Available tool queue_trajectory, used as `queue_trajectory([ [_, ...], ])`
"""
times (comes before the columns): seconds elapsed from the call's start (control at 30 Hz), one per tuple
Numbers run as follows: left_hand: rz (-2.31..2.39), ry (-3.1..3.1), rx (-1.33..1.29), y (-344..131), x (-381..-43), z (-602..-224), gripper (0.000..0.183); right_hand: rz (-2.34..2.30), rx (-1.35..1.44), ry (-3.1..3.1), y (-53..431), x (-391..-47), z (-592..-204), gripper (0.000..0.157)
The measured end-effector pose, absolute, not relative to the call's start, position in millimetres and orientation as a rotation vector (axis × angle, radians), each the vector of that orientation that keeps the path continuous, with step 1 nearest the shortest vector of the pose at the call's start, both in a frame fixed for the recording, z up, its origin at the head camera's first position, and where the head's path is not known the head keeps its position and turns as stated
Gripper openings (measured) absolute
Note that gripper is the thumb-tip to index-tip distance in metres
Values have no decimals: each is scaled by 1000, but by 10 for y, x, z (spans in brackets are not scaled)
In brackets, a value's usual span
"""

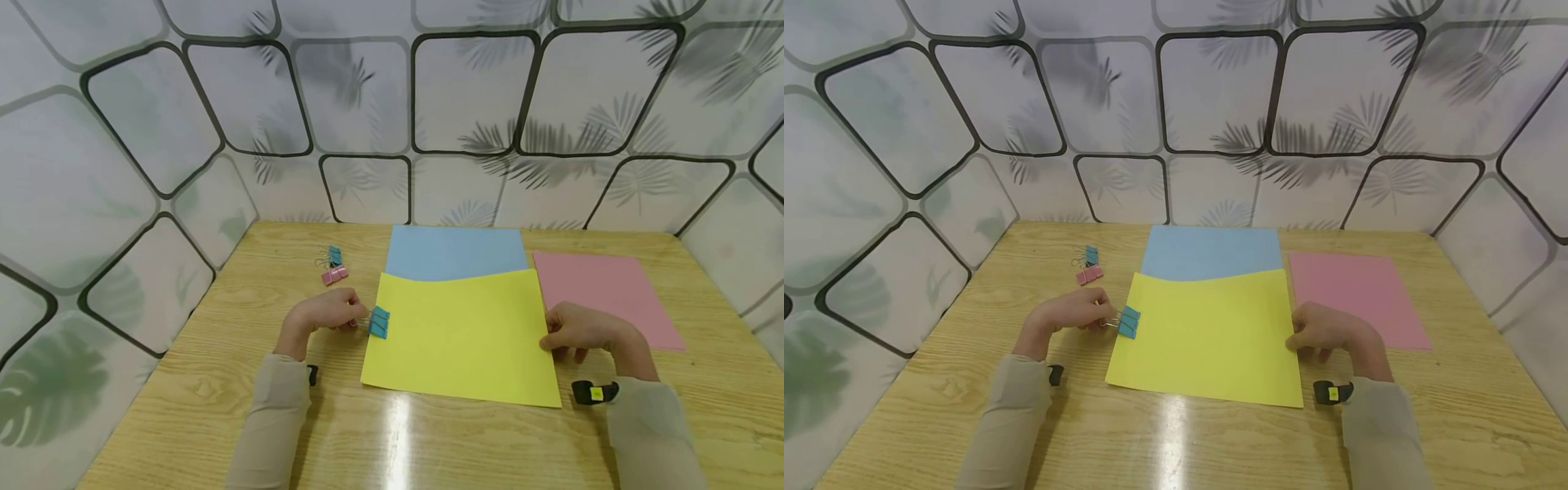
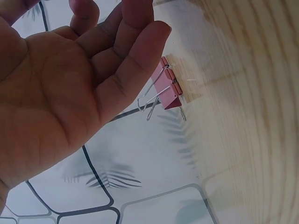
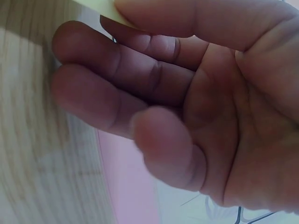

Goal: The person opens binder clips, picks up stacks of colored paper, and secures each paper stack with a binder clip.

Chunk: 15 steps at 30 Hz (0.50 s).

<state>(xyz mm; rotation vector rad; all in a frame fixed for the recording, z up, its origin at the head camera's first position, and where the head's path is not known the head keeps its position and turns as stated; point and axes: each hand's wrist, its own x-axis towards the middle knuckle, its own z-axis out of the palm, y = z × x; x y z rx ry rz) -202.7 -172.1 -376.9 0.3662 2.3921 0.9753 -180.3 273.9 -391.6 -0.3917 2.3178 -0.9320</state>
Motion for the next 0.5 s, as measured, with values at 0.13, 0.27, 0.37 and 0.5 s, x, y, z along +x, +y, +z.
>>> queue_trajectory([
  [0.13, 965, 2391, 378, -1728, -2043, -3789, 25, -938, -400, 2306, 2737, -1806, -3909, 26],
  [0.27, 950, 2391, 383, -1733, -2044, -3795, 25, -939, -407, 2302, 2742, -1809, -3910, 26],
  [0.37, 943, 2391, 390, -1731, -2039, -3791, 24, -940, -411, 2296, 2747, -1809, -3914, 26],
  [0.5, 939, 2387, 383, -1730, -2039, -3791, 24, -928, -408, 2294, 2750, -1803, -3928, 24],
])
